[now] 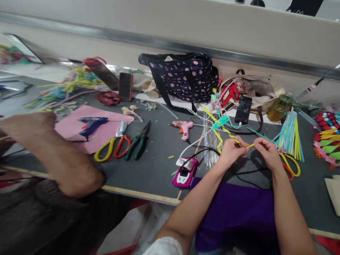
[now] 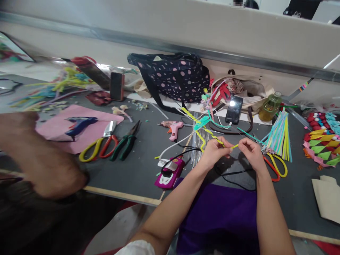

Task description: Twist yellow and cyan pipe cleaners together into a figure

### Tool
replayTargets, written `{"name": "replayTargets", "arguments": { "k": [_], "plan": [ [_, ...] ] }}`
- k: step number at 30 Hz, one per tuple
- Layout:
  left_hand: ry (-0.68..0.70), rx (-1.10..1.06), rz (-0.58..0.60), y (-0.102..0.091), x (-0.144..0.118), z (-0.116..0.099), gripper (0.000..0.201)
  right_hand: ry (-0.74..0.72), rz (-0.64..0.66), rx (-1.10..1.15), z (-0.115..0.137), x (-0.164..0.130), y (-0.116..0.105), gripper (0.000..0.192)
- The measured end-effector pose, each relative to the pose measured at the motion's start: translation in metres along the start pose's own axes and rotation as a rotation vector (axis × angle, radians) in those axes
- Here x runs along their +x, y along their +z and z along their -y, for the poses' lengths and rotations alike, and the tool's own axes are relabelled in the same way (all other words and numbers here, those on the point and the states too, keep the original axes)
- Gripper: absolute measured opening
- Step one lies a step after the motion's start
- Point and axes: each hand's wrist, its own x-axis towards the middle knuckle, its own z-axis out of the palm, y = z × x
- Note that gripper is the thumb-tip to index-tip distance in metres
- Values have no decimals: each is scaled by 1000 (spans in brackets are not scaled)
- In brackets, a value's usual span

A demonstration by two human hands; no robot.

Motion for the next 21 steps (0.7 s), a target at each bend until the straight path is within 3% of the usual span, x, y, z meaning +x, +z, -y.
{"name": "replayTargets", "arguments": {
  "k": [4, 8, 11, 15, 21],
  "plan": [
    [149, 264, -74, 3, -3, 5, 6, 5, -71, -15, -4, 1, 5, 17],
    [243, 375, -140, 6, -4, 9, 12, 30, -185, -6, -10, 1, 12, 19],
    [116, 162, -100, 5, -2, 6, 9, 49, -200, 41, -10, 1, 13, 18],
    [-125, -256, -2, 0, 2, -1, 29, 69, -211, 178, -7, 3, 10, 16],
    [-245, -415, 43, -1, 2, -3, 35, 80, -190, 236, -8, 2, 9, 12]
  ]
}}
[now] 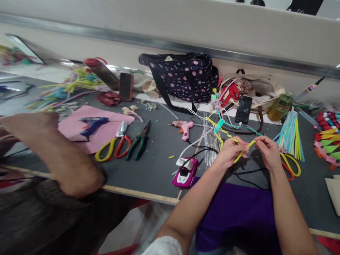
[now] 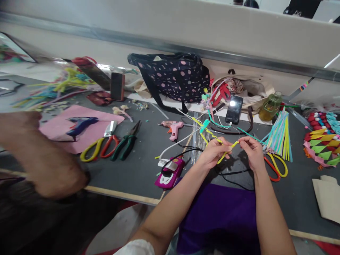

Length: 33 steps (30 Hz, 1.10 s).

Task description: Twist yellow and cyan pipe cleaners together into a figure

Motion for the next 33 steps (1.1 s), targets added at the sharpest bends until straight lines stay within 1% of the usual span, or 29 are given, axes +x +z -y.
{"name": "replayTargets", "arguments": {
  "k": [4, 10, 14, 17, 24, 28, 33],
  "plan": [
    [-33, -12, 33, 0, 0, 0, 35, 4, 30, 18, -1, -1, 1, 12],
    [-119, -41, 99, 0, -1, 0, 37, 48, 97, 129, 2, -3, 5, 15],
    [-139, -48, 117, 1, -1, 0, 37, 20, 127, 146, 5, -4, 9, 18],
    [-89, -33, 96, 2, -3, 0, 36, -35, 104, 112, 6, -5, 13, 17],
    [96, 30, 7, 9, -8, 0, 32, -127, -27, 45, 2, -9, 23, 17],
    [144, 59, -23, 13, -10, 1, 33, -130, -93, 11, 0, -10, 28, 19],
    [215, 126, -60, 15, -11, 4, 31, -95, -150, 68, 0, -12, 34, 18]
  ]
}}
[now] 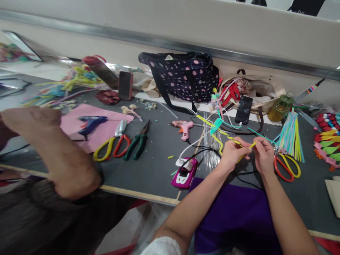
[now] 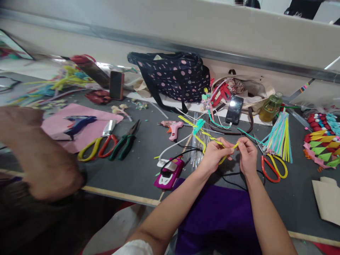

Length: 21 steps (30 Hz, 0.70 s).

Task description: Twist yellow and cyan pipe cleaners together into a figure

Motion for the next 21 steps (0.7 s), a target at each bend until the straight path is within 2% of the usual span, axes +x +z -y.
{"name": "replayTargets", "arguments": {
  "k": [4, 8, 10, 14, 18, 21],
  "plan": [
    [116, 153, -65, 3, -2, 9, 24, 10, -57, 7, -2, -2, 6, 16],
    [224, 325, -103, 5, -2, 19, 13, 28, -174, 60, -5, -3, 12, 14],
    [194, 293, -94, 3, 1, 20, 14, 72, -178, 88, -5, -2, 10, 15],
    [15, 36, -42, -6, 9, 15, 28, 157, -62, 117, -4, 8, -4, 20],
    [-87, -75, 14, -11, 15, 15, 36, 170, -165, 155, -7, 20, -20, 24],
    [-118, -100, 37, -12, 18, 21, 38, 200, -142, 115, -11, 20, -24, 28]
  ]
}}
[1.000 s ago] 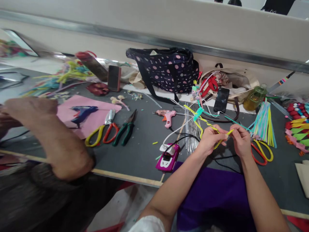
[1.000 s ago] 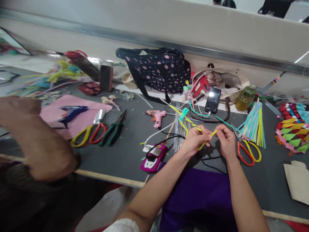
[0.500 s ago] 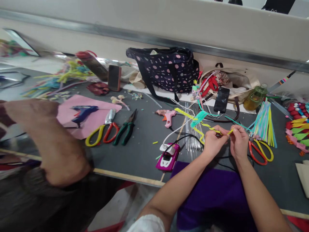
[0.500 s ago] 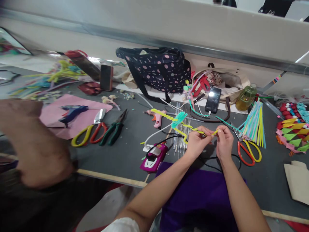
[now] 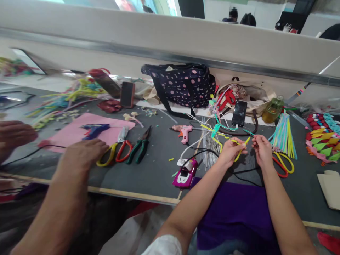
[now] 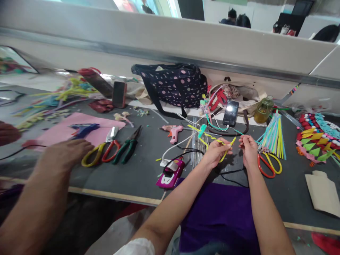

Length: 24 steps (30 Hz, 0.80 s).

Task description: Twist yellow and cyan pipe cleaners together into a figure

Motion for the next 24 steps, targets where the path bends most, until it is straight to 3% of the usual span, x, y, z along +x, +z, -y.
{"name": "replayTargets", "arguments": {
  "k": [4, 9, 15, 24],
  "plan": [
    [-17, -3, 35, 0, 4, 8, 36, 29, 111, -52, -6, -12, -3, 33],
    [-56, 64, 73, 3, 0, 18, 34, -15, 95, -56, -14, -32, -13, 35],
    [-141, 99, 135, 8, -27, 26, 25, -57, 72, -14, -21, -52, -24, 32],
    [-131, 157, 78, 6, -68, 41, 28, -52, 90, 48, -34, -88, -36, 38]
  ]
}}
